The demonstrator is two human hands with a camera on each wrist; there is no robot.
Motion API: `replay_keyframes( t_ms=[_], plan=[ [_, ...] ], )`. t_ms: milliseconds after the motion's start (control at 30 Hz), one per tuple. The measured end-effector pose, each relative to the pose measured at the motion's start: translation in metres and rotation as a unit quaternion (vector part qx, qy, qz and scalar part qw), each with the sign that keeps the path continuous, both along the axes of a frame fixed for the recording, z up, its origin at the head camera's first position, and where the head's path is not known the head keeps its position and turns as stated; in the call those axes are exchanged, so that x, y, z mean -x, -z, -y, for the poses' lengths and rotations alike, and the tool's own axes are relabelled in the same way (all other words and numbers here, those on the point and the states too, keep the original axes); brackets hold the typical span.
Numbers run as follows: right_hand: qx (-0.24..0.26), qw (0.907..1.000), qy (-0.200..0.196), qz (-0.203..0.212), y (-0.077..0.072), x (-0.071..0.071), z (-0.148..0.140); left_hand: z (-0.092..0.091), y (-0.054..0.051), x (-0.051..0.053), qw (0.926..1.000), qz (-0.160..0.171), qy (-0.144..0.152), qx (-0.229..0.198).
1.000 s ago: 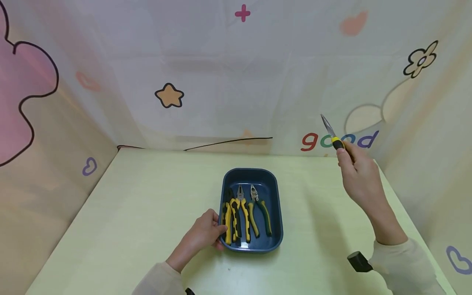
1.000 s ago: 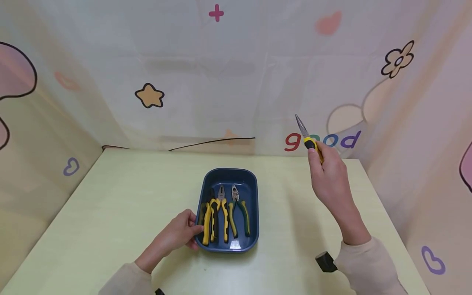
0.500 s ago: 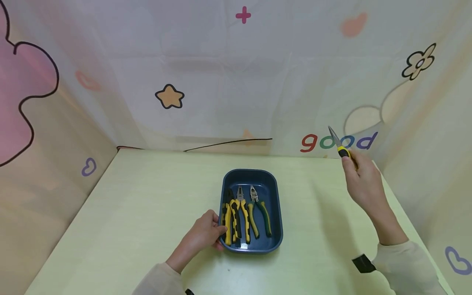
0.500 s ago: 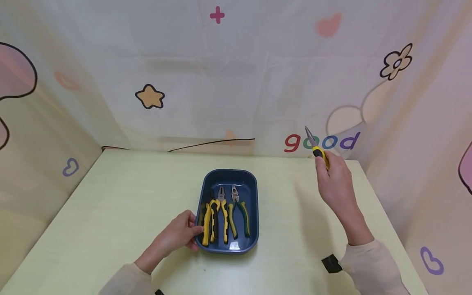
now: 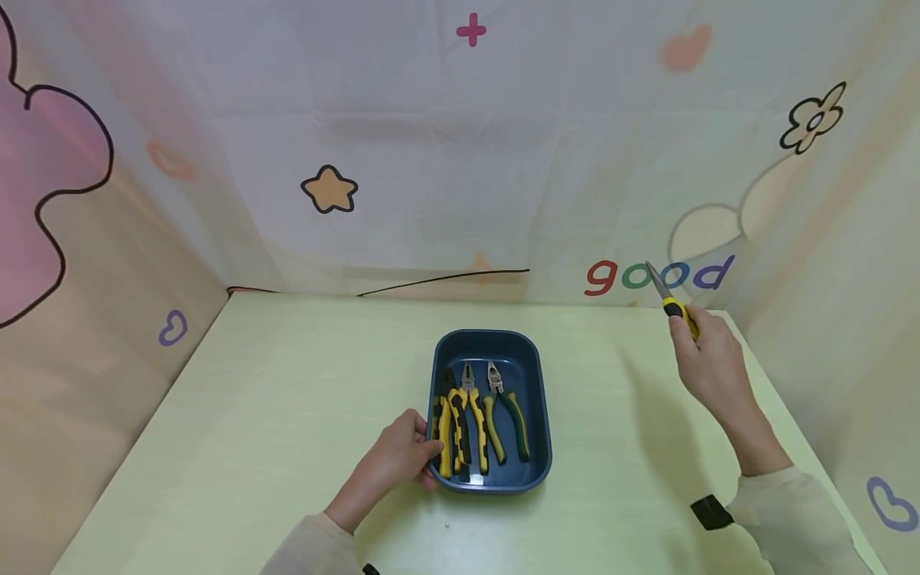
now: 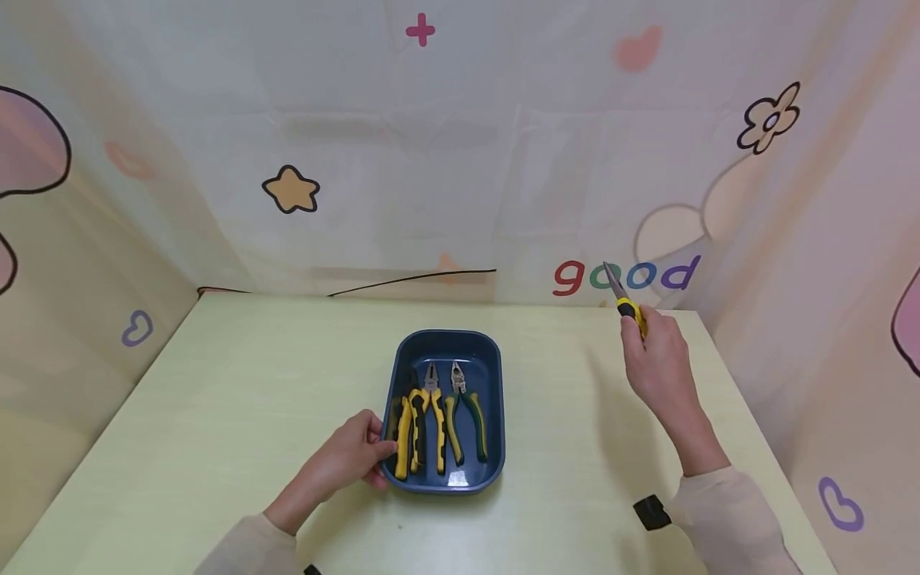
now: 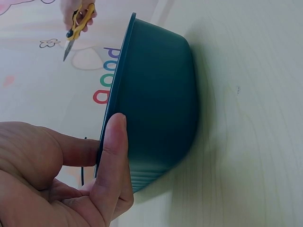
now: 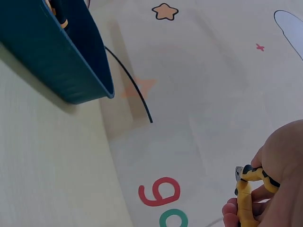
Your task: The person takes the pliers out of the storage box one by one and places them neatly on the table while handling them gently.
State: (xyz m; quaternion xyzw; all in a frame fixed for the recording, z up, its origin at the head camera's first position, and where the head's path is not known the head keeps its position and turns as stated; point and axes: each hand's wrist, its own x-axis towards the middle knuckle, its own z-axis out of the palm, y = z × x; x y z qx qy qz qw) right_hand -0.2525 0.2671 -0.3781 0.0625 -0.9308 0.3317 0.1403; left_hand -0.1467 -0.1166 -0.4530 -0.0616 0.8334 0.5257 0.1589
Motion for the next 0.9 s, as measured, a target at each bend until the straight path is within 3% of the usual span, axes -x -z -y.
replay_keyframes(
  t_ms=[333, 900],
  plan=[
    [-0.015, 0.9999, -0.003, -0.005, 0.013, 0.008, -0.01, 0.0, 0.001, 0.001, 1.0, -0.001, 0.004, -0.006],
    [-0.029, 0.9987, 0.023, 0.036, 0.038, 0.018, -0.028, 0.001, 0.002, 0.001, 0.9998, -0.004, 0.0, -0.018]
  ],
)
